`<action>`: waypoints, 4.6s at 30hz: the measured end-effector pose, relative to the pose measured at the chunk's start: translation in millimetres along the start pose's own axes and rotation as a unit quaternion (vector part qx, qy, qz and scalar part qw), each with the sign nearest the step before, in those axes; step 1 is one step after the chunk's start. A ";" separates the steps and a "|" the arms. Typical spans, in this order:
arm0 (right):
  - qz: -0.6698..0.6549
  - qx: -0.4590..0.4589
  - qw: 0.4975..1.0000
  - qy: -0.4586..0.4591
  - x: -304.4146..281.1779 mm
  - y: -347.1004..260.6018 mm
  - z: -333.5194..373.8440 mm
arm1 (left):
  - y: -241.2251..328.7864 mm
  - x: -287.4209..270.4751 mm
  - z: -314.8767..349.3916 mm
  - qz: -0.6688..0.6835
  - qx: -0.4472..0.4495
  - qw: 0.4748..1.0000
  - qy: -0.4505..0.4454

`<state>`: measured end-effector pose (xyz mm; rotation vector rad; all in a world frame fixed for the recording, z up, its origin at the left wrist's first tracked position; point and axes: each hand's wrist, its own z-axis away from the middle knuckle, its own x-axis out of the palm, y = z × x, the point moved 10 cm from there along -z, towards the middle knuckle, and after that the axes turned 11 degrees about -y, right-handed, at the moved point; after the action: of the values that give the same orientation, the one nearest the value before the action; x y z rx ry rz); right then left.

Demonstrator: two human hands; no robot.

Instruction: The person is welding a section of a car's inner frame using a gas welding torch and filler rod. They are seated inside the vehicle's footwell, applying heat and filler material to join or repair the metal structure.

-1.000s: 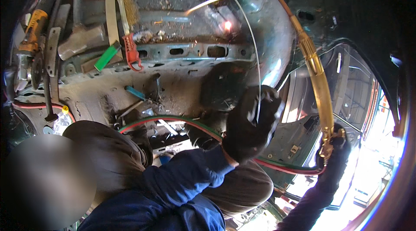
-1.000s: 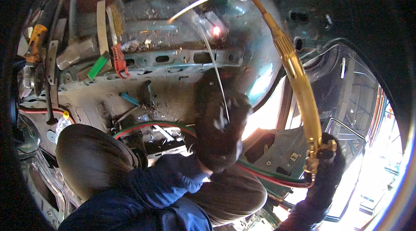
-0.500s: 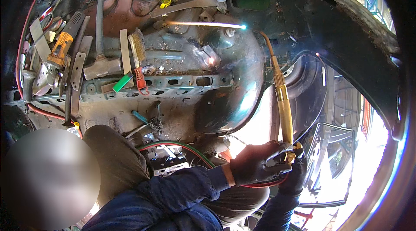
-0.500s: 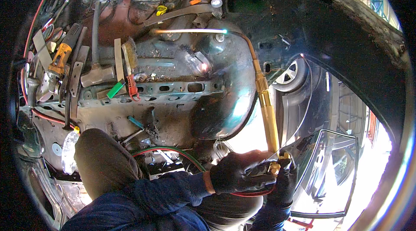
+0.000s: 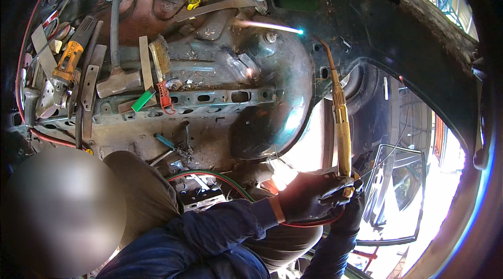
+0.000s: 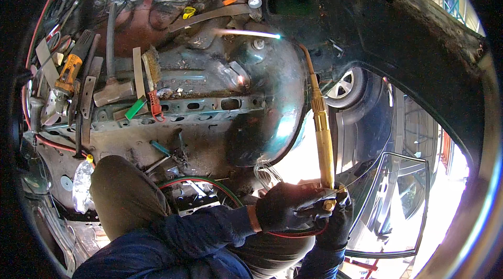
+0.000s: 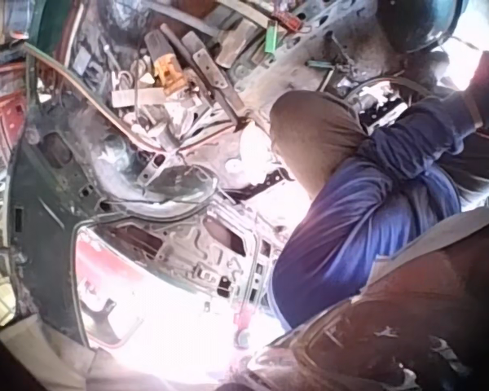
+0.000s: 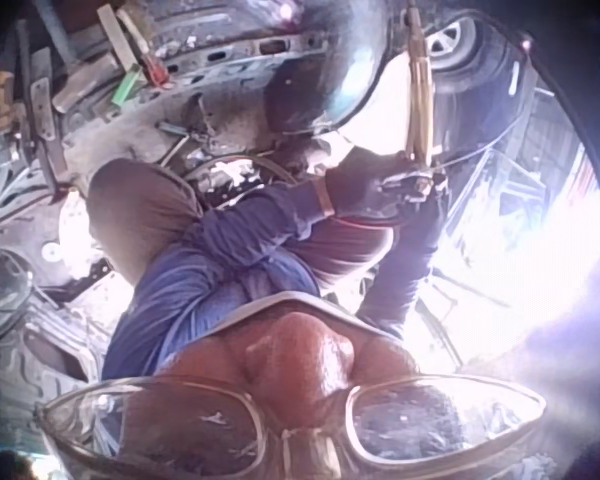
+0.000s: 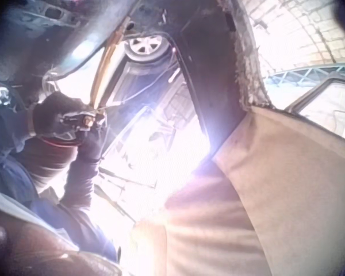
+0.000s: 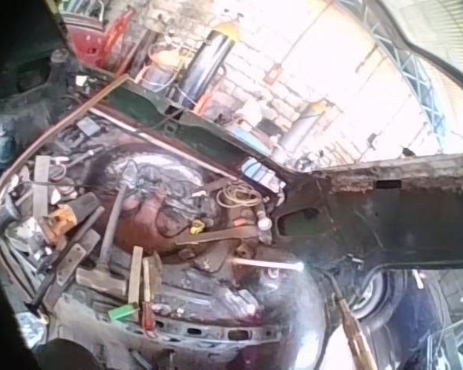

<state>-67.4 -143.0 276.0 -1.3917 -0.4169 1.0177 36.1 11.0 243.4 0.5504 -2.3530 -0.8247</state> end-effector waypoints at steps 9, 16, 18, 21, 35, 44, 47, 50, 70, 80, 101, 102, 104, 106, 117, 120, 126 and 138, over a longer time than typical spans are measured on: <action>-0.002 0.000 1.000 -0.014 1.4 0.7 -1.3 | -7.9 5.9 1.7 -0.006 -0.016 0.999 -0.034; 0.026 -0.014 0.999 -0.017 -1.5 -0.6 -5.0 | -15.9 14.4 2.1 -0.001 -0.007 0.999 -0.036; 0.046 -0.014 0.999 -0.022 -4.7 0.2 -6.7 | -10.9 11.3 0.2 -0.007 -0.017 0.999 -0.043; 0.098 -0.039 0.994 -0.033 -2.4 -7.0 -9.1 | -33.9 14.4 3.9 0.143 -0.053 0.988 -0.018; 0.400 -0.042 0.915 -0.034 14.4 -90.9 -77.3 | -225.1 -106.5 39.2 0.414 -0.095 0.784 0.453; 0.503 -0.081 0.853 -0.108 87.6 -132.5 -108.1 | -153.7 -27.8 -31.2 0.439 -0.191 0.860 0.175; 0.591 -0.060 0.801 -0.077 90.5 -145.5 -110.7 | -162.2 -37.7 -41.3 0.542 -0.104 0.830 0.074; 0.619 -0.105 0.773 -0.093 119.5 -148.9 -106.4 | -189.3 -81.0 -28.1 0.489 -0.145 0.854 0.105; 0.665 -0.038 0.732 -0.147 183.2 -98.2 -140.0 | -258.2 -116.4 -2.5 0.370 -0.236 0.866 0.238; 0.687 -0.094 0.694 -0.195 195.8 -90.0 -143.2 | -265.0 -136.7 6.7 0.347 -0.213 0.867 0.286; 0.704 -0.087 0.681 -0.182 191.3 -94.4 -147.5 | -268.1 -134.7 5.8 0.310 -0.209 0.886 0.274; 0.697 -0.089 0.687 -0.187 190.6 -92.6 -148.7 | -269.1 -135.8 8.2 0.302 -0.208 0.888 0.275; 0.696 -0.092 0.686 -0.191 188.9 -89.0 -150.4 | -270.8 -138.2 12.0 0.285 -0.207 0.893 0.280; 0.702 -0.090 0.681 -0.187 189.0 -92.0 -148.9 | -269.2 -136.2 9.5 0.282 -0.201 0.896 0.278; 0.725 -0.108 0.654 -0.184 190.9 -93.8 -149.1 | -266.6 -137.7 10.8 0.244 -0.180 0.911 0.279; 0.728 -0.109 0.648 -0.194 193.1 -92.7 -149.3 | -265.1 -138.0 12.1 0.227 -0.174 0.918 0.275; 0.709 -0.101 0.670 -0.193 193.2 -92.4 -148.4 | -280.5 -127.0 13.6 0.296 -0.219 0.887 0.280; 0.732 -0.120 0.640 -0.200 196.7 -92.6 -146.3 | -277.1 -123.8 15.5 0.342 -0.258 0.866 0.258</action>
<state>182.8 -65.0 272.7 -1.6318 0.4770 2.7128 169.9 -115.7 1.7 -0.2706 -1.5514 -0.7831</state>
